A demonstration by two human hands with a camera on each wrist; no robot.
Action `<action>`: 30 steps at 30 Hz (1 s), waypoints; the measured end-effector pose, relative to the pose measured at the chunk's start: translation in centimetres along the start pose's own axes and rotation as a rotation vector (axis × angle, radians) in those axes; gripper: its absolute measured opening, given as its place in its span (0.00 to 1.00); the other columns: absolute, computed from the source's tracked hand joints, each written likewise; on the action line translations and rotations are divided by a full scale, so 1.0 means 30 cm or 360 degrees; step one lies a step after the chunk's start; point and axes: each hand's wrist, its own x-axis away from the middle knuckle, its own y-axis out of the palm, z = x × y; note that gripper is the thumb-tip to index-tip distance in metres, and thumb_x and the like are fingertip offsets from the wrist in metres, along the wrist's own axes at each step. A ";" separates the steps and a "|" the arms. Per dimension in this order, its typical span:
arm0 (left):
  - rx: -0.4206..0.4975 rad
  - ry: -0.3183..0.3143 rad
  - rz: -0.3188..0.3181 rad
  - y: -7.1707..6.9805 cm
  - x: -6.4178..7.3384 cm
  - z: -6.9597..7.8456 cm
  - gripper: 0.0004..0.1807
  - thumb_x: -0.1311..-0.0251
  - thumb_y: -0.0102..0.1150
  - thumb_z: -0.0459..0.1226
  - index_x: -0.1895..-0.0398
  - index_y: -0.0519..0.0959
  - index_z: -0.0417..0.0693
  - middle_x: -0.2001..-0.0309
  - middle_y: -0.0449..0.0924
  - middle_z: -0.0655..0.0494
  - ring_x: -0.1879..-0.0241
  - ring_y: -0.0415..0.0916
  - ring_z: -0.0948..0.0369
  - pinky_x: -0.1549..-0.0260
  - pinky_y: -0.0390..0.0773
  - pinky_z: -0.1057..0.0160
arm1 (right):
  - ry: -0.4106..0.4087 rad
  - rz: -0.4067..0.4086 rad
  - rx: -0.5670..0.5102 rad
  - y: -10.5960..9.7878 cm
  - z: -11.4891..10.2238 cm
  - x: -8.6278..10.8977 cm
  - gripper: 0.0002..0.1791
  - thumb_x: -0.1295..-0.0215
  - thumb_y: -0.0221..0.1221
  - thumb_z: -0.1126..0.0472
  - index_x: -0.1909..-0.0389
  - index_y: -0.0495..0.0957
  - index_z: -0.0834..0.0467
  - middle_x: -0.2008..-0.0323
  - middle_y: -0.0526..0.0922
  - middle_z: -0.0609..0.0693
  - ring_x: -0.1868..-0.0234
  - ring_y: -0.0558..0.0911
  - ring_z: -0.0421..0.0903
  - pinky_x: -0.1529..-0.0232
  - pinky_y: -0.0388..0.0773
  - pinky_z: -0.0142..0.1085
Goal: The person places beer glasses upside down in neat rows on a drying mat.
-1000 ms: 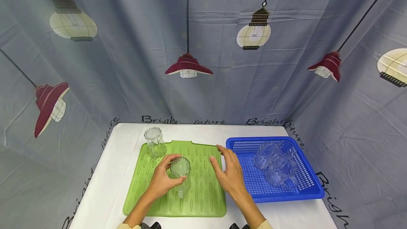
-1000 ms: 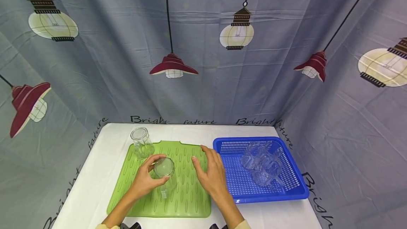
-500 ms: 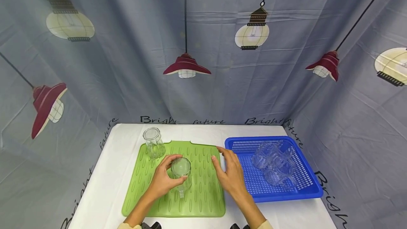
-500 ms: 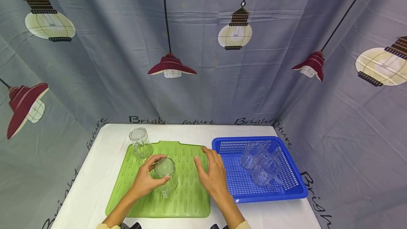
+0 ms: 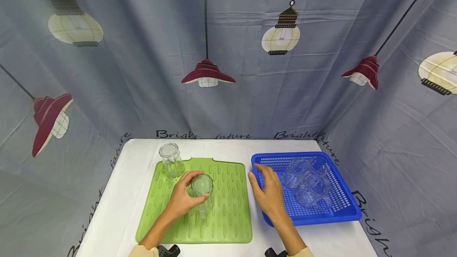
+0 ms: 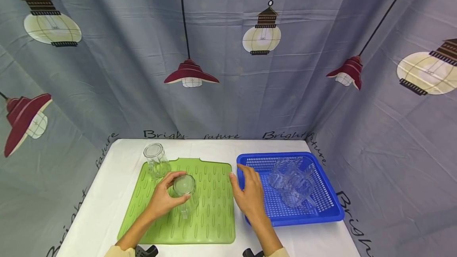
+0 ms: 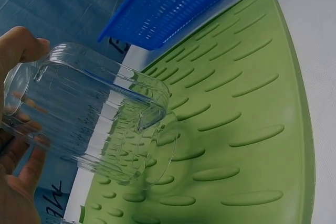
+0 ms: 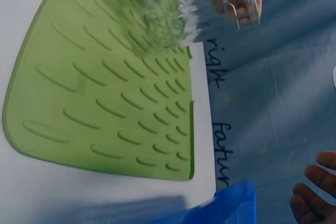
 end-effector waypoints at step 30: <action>-0.0088 0.0143 0.0006 -0.002 -0.070 -0.012 0.43 0.47 0.85 0.43 0.27 0.75 0.56 0.33 0.81 0.55 0.35 0.80 0.51 0.34 0.83 0.45 | 0.0183 0.0106 0.0286 -0.172 0.337 -0.104 0.34 0.25 0.65 0.56 0.25 0.69 0.69 0.23 0.65 0.72 0.21 0.57 0.72 0.23 0.54 0.72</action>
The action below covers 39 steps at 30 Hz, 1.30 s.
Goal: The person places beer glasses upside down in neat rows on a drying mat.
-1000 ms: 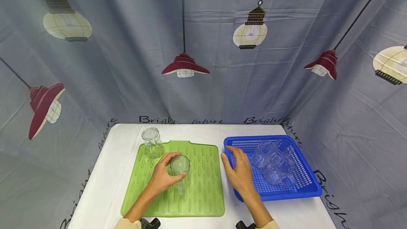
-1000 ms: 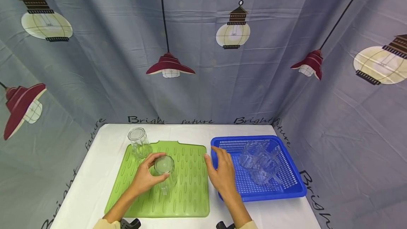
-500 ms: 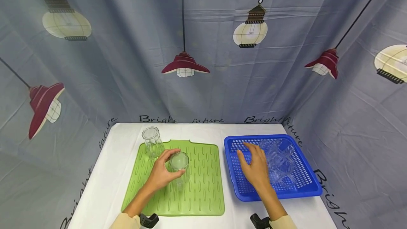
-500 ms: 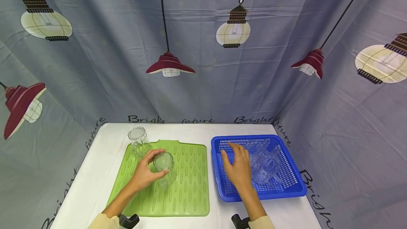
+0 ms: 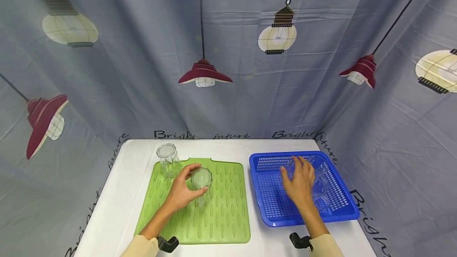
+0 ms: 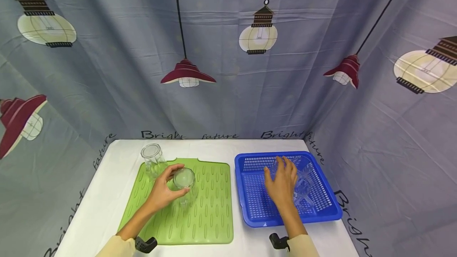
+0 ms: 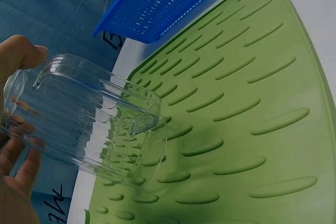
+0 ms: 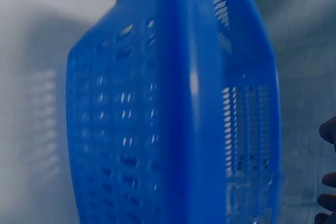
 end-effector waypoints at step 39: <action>0.0124 -0.0084 0.0007 -0.011 -0.113 -0.029 0.44 0.45 0.84 0.38 0.25 0.71 0.57 0.31 0.79 0.50 0.31 0.77 0.47 0.27 0.76 0.37 | 0.0147 -0.0123 0.0305 -0.013 0.063 -0.015 0.34 0.20 0.55 0.57 0.23 0.61 0.73 0.24 0.63 0.75 0.24 0.60 0.73 0.24 0.62 0.70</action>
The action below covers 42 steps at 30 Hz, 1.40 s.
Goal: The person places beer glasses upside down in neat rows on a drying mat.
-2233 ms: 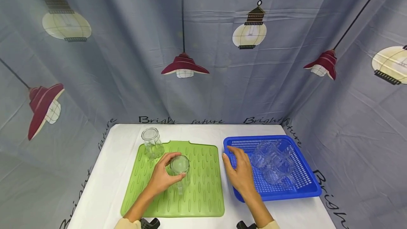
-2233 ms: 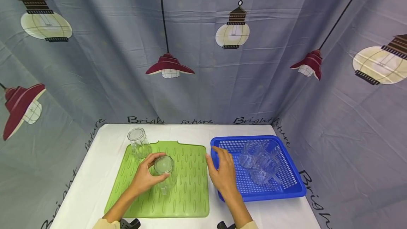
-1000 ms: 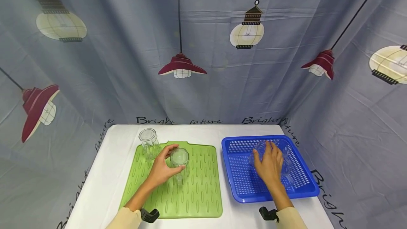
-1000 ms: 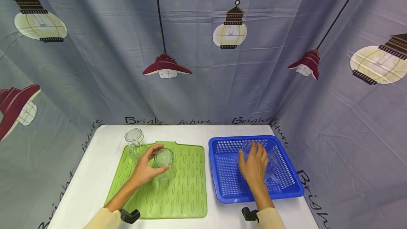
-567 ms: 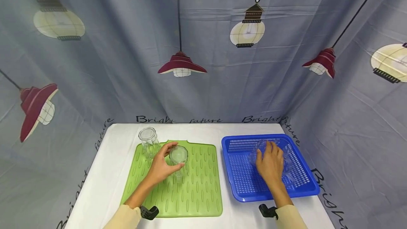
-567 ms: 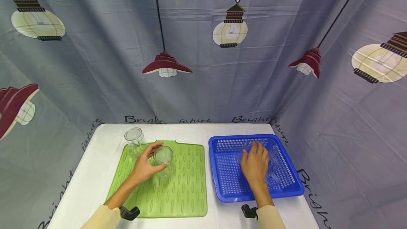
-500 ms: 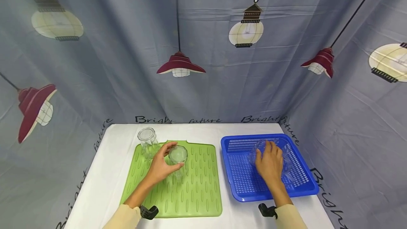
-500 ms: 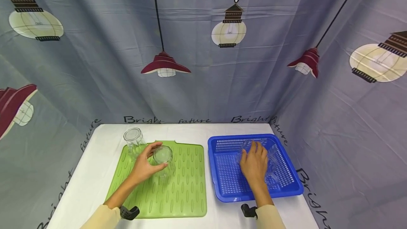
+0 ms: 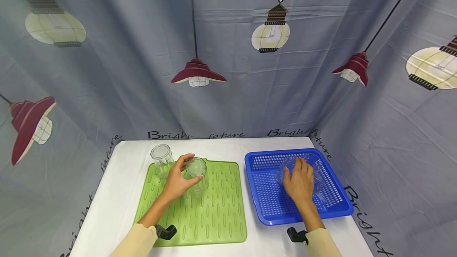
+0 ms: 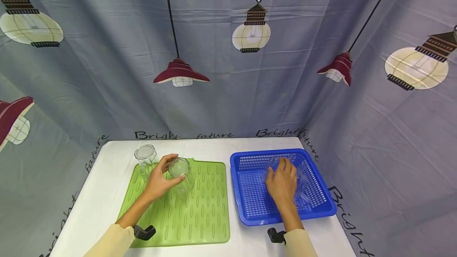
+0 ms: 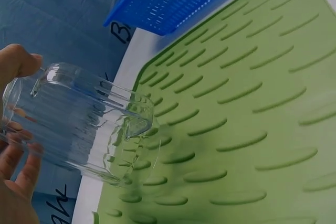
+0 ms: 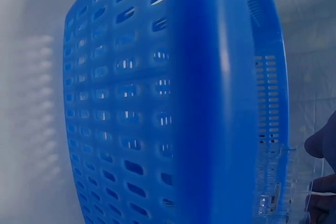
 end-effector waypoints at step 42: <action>-0.0083 0.0044 -0.0048 -0.002 -0.127 -0.043 0.41 0.40 0.80 0.34 0.24 0.71 0.47 0.26 0.74 0.42 0.28 0.75 0.37 0.23 0.71 0.34 | -0.0026 0.0032 -0.0011 -0.019 -0.010 0.041 0.32 0.22 0.58 0.58 0.28 0.65 0.74 0.27 0.67 0.75 0.26 0.64 0.73 0.24 0.65 0.68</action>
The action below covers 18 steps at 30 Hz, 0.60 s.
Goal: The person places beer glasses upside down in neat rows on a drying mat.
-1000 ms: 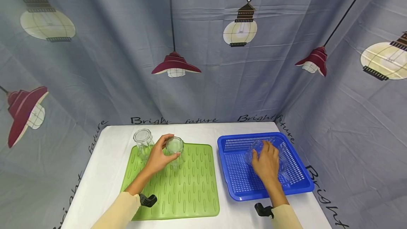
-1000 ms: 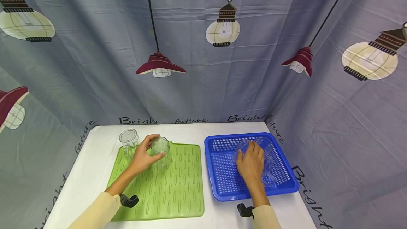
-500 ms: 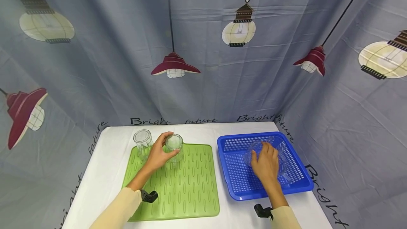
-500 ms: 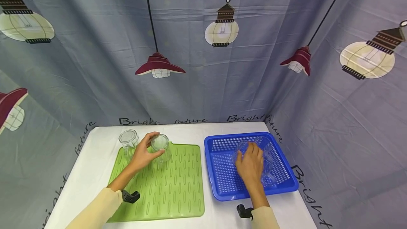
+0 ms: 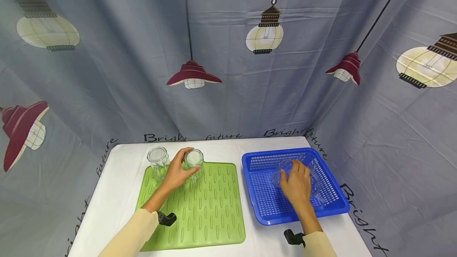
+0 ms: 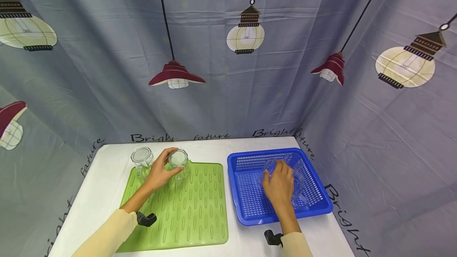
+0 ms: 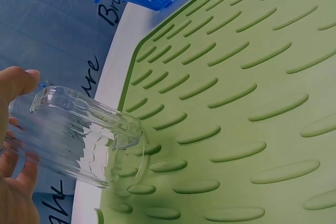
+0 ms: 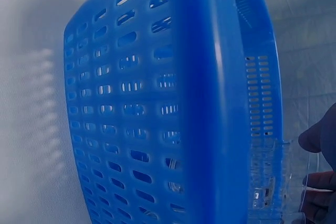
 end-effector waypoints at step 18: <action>-0.0152 -0.0112 -0.0127 0.016 -0.022 -0.006 0.43 0.28 0.70 0.39 0.15 0.60 0.52 0.18 0.63 0.41 0.22 0.67 0.37 0.25 0.76 0.37 | 0.0034 -0.0052 0.0020 -0.001 -0.001 -0.007 0.34 0.20 0.57 0.57 0.25 0.63 0.74 0.25 0.65 0.74 0.24 0.62 0.72 0.22 0.63 0.68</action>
